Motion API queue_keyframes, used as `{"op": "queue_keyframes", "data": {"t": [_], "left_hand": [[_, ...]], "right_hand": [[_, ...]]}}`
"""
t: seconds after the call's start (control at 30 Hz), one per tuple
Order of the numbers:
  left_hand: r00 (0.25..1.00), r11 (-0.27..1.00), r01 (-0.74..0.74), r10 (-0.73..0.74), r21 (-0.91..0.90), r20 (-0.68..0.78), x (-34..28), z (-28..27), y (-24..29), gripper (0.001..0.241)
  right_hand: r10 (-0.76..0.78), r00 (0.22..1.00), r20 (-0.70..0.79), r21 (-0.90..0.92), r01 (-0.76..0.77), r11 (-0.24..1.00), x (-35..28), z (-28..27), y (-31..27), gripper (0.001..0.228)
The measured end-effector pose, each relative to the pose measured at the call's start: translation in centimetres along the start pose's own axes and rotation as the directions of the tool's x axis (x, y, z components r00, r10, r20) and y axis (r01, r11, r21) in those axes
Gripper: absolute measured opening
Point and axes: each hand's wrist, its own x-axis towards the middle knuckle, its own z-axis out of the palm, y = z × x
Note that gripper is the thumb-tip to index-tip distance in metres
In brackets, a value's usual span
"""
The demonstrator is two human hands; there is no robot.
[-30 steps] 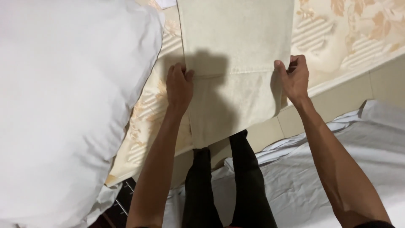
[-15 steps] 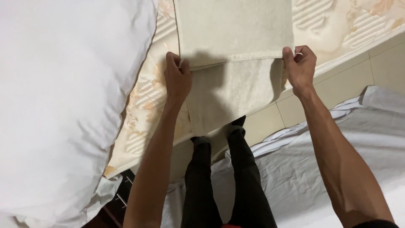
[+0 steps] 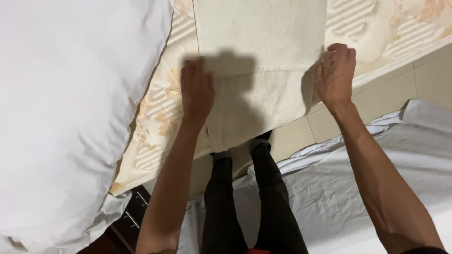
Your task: The person picks up a white towel from a bed, shakes it out, and folds it into a compact rectangle. They then place the folded towel on a dark wooden nightstand next to the bed.
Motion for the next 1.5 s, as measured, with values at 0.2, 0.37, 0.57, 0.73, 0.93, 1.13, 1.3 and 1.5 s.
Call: {"op": "queue_keyframes", "data": {"t": [0.2,0.37,0.57,0.73,0.93,1.13,1.3,1.5], "left_hand": [[0.958,0.997,-0.003,0.024,-0.074,0.287,0.0,2.0,-1.3,0.021],[0.968,0.986,0.045,-0.004,-0.158,0.253,0.2,1.1,-1.1,0.022],[0.94,0.988,0.07,-0.018,-0.141,0.341,2.0,1.1,-1.6,0.013],[0.952,0.998,-0.06,0.065,-0.028,0.298,5.4,2.6,-2.9,0.021],[0.983,0.945,-0.127,0.078,0.303,0.168,11.9,7.1,-5.8,0.04],[0.995,0.951,-0.097,0.095,0.293,0.023,17.0,9.8,-6.0,0.061],[0.966,0.943,0.028,-0.112,0.332,0.235,19.1,9.9,-5.3,0.064],[0.917,0.954,0.087,-0.189,0.286,0.352,21.7,8.6,-5.0,0.033]], "right_hand": [[-0.056,0.993,0.104,-0.075,0.063,0.995,1.1,1.2,-0.8,0.023],[0.066,0.992,0.11,0.02,-0.069,0.997,1.6,1.8,-0.8,0.022],[0.028,0.991,0.129,-0.029,-0.024,0.999,1.7,1.2,-0.8,0.02],[0.037,0.959,0.281,-0.185,0.016,0.983,5.6,-0.4,-1.8,0.014],[0.078,0.954,0.289,-0.343,0.027,0.939,14.8,0.1,0.0,0.023],[-0.356,0.903,0.243,-0.301,0.419,0.857,23.1,0.6,1.8,0.062],[-0.29,0.845,0.449,-0.166,0.398,0.902,26.6,1.4,2.5,0.062],[-0.199,0.815,0.544,-0.156,0.331,0.931,28.2,2.6,4.5,0.044]]}}
